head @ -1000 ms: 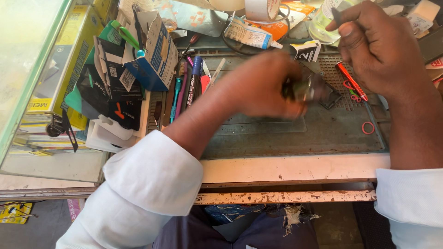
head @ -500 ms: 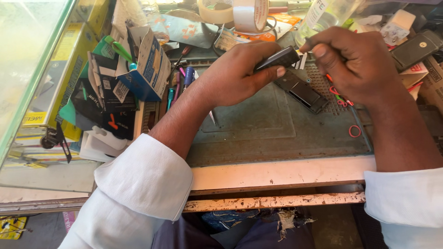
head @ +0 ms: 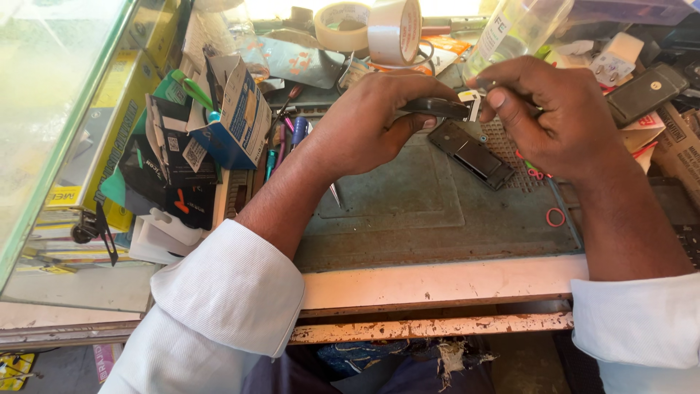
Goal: The person disassembles a mobile phone on a workbench with a screwdriver, removes the casing and internal parts, and cleans the circuit board with a small tool.
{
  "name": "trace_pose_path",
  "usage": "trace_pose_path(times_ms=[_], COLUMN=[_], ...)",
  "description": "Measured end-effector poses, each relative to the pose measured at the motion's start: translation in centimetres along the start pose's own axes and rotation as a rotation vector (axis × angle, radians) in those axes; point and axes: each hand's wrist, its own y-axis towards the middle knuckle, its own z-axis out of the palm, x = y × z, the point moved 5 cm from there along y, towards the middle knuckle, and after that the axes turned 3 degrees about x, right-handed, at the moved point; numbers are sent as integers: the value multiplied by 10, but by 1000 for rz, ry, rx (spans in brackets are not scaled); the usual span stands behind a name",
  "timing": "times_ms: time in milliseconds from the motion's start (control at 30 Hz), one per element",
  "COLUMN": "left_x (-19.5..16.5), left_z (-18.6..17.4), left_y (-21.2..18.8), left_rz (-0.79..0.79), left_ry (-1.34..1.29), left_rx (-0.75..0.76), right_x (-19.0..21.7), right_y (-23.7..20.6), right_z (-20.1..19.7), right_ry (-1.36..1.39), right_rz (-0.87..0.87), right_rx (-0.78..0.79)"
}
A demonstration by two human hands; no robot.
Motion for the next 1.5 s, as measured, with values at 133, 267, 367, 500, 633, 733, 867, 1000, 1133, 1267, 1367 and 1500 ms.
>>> trace_pose_path(times_ms=[133,267,367,500,633,733,867,1000,1133,1267,1367,1500], left_x=[-6,-5,-2,-1,-1,5,10,11,8,9,12,17], left_z=[-8,-11,-12,-9,-6,-2,3,2,0,2,6,15], left_y=[-2,0,0,-1,-4,-7,-10,-7,-8,-10,-11,-13], left_rz=[53,-18,-55,18,107,15,-84,-124,-173,-242,-259,-298], left_ry=[-101,-116,-94,-200,-282,-396,-574,-604,-679,-693,-789,-843], left_rx=[-27,-19,0,59,80,127,212,211,209,196,214,232], right_x=[-1,7,18,31,34,37,37,33,30,32,37,43], right_y=[-2,-3,-2,0,3,3,2,0,-1,-2,-2,0], right_z=[2,6,10,15,19,19,18,17,15,11,9,10], right_ry=[19,21,-43,-25,-19,-35,-45,-48,-92,-128,-216,-259], right_rz=[-24,-32,-82,-165,-150,-169,-175,-159,-121,-99,-127,-151], right_rx=[-23,-44,-34,-8,23,12,-3,-52,-114,-188,-231,-230])
